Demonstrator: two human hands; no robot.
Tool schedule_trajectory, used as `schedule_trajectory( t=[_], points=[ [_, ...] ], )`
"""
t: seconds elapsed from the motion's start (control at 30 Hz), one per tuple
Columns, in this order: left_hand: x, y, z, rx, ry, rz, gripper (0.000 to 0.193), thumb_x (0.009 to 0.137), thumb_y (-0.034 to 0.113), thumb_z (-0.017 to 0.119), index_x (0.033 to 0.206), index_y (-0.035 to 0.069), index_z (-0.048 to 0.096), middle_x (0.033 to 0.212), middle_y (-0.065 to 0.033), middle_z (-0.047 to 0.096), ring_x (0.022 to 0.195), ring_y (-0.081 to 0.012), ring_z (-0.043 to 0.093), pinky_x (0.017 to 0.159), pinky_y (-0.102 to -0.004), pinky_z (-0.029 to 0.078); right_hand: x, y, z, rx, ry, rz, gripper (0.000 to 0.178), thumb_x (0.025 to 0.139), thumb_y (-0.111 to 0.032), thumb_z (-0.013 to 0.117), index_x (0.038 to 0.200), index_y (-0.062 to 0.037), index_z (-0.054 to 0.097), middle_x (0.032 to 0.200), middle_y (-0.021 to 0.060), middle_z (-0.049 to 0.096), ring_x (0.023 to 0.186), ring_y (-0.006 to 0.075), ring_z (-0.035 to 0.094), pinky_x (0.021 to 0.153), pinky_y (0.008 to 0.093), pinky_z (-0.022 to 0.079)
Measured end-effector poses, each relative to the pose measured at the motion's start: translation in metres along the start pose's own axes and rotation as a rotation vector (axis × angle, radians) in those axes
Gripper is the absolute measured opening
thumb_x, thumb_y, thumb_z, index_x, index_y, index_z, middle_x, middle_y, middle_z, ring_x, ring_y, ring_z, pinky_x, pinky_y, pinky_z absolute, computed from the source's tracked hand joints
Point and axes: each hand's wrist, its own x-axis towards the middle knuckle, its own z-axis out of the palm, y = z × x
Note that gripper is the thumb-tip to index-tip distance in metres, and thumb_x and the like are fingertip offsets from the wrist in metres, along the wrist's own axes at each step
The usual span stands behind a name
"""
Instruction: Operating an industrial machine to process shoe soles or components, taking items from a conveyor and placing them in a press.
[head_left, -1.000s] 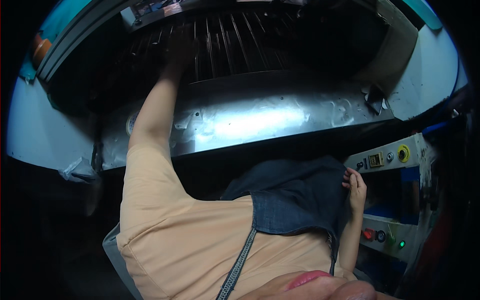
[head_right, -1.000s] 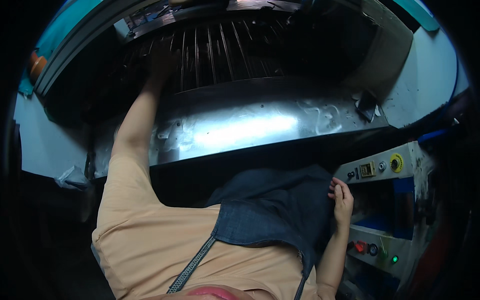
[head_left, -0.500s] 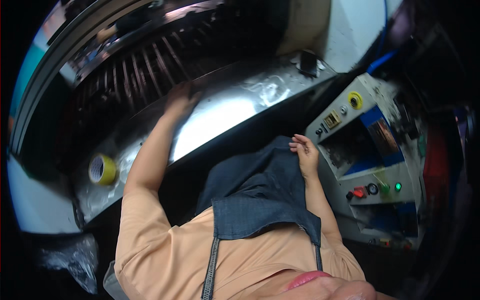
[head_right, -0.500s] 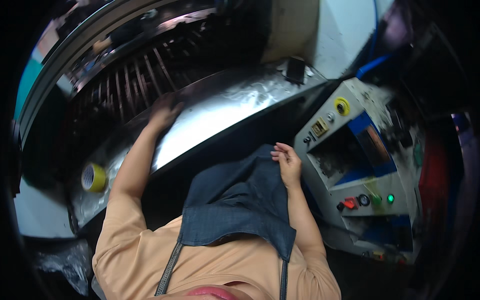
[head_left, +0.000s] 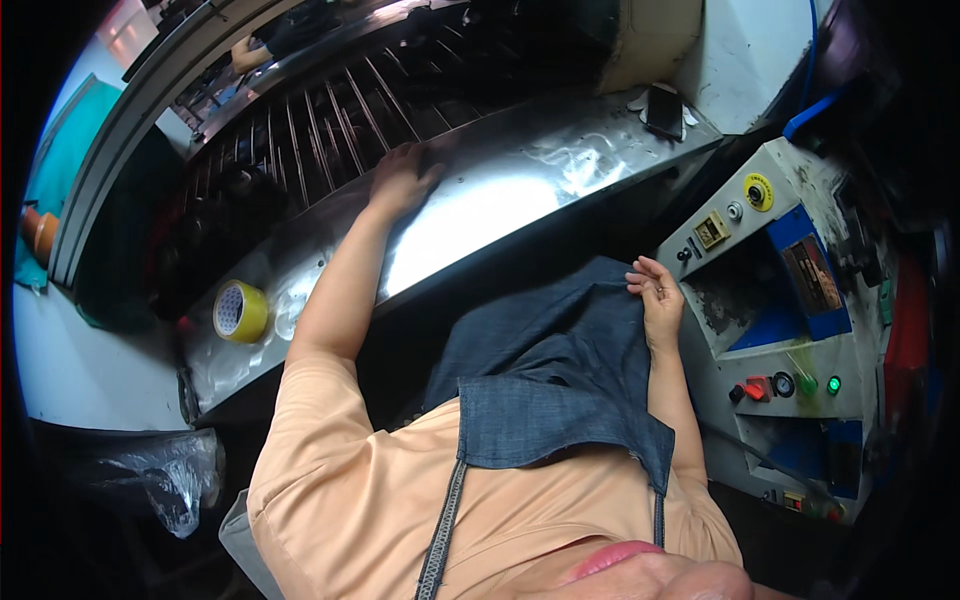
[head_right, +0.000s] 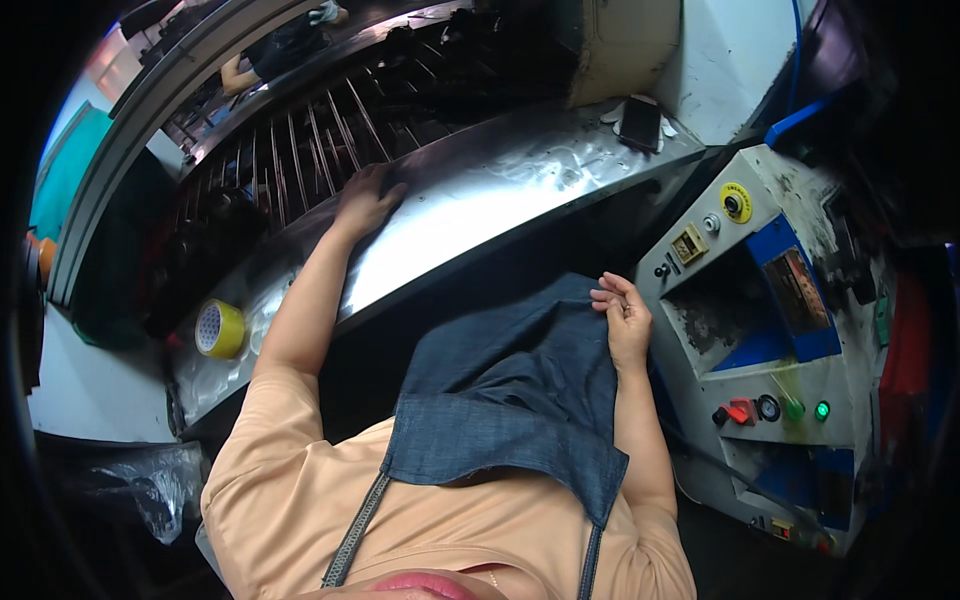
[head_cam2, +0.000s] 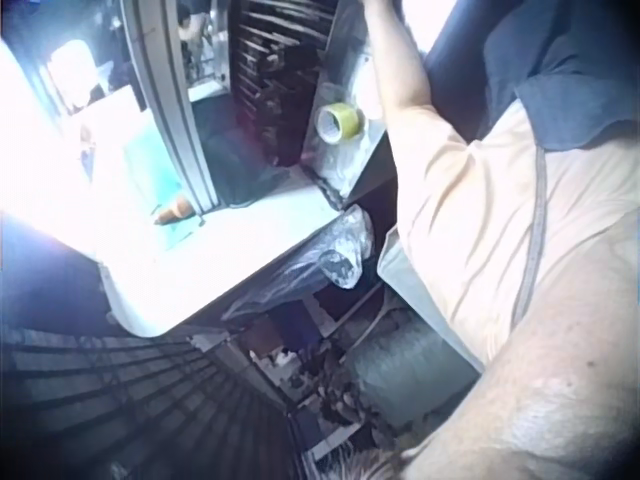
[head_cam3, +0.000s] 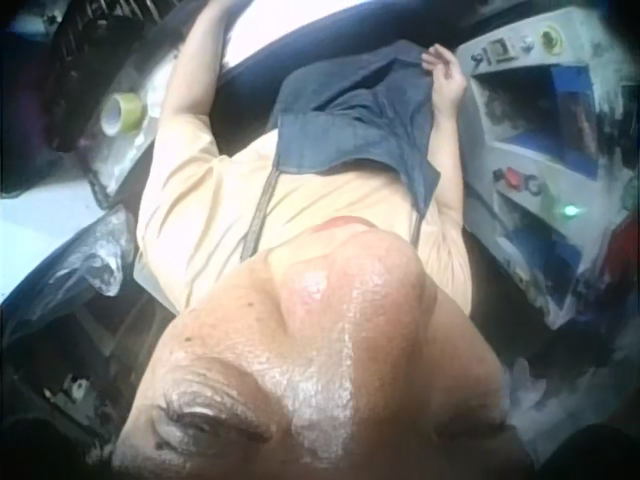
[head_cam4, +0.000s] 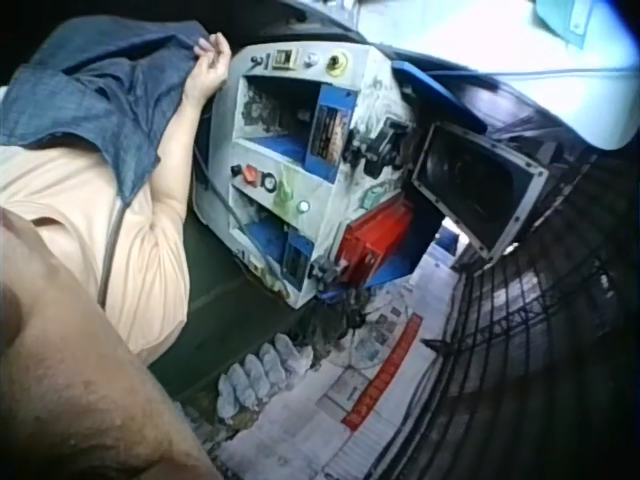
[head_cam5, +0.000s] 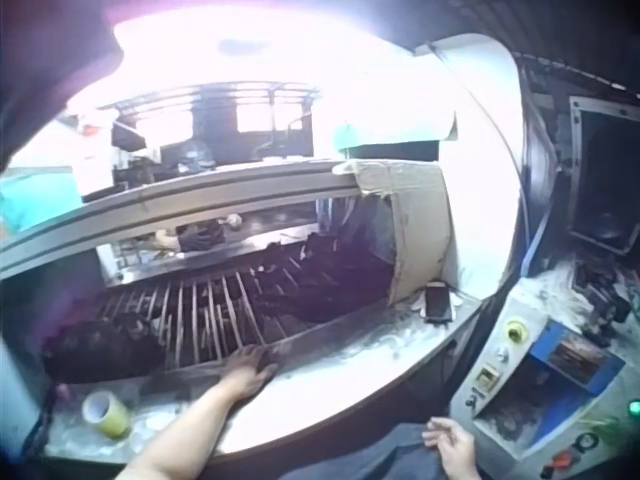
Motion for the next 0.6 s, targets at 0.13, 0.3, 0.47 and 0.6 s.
schedule_trajectory(
  t=[0.13,0.3,0.47,0.6],
  points=[
    [0.000,0.003,-0.002,-0.029,-0.010,-0.010,0.057,0.087,0.043,0.053,0.130,0.005,0.047,0.132,-0.0187,0.047,0.126,-0.0346,0.041,0.107,-0.0427,0.030,0.001,-0.001,0.003,0.010,0.017,0.018,0.030,0.090,0.004,0.044,0.117,0.0026,0.056,0.109,0.0136,0.061,0.092,0.0166,0.062,0.078,0.0256,0.051],
    [0.000,0.001,-0.004,-0.056,-0.031,-0.044,0.057,0.087,0.043,0.054,0.130,0.006,0.047,0.135,-0.0184,0.045,0.128,-0.0338,0.038,0.108,-0.0432,0.029,0.004,-0.003,0.006,-0.027,0.001,0.022,0.029,0.091,0.004,0.044,0.117,0.0034,0.056,0.109,0.0138,0.061,0.092,0.0165,0.062,0.079,0.0255,0.051],
    [-0.003,-0.005,-0.003,-0.042,-0.029,-0.034,0.058,0.088,0.044,0.054,0.132,0.008,0.045,0.137,-0.0178,0.043,0.129,-0.0341,0.038,0.109,-0.0442,0.029,0.006,-0.003,0.012,-0.002,0.008,0.047,0.030,0.090,0.005,0.043,0.117,0.0030,0.055,0.109,0.0145,0.061,0.092,0.0164,0.062,0.080,0.0256,0.051],
    [0.008,-0.015,0.005,-0.189,0.053,-0.096,0.057,0.085,0.040,0.059,0.130,0.007,0.047,0.134,-0.0184,0.045,0.126,-0.0341,0.040,0.106,-0.0451,0.032,0.011,0.001,0.013,-0.087,-0.007,0.082,0.030,0.090,0.003,0.044,0.118,0.0016,0.056,0.107,0.0130,0.061,0.089,0.0149,0.062,0.077,0.0242,0.050]
  ],
)
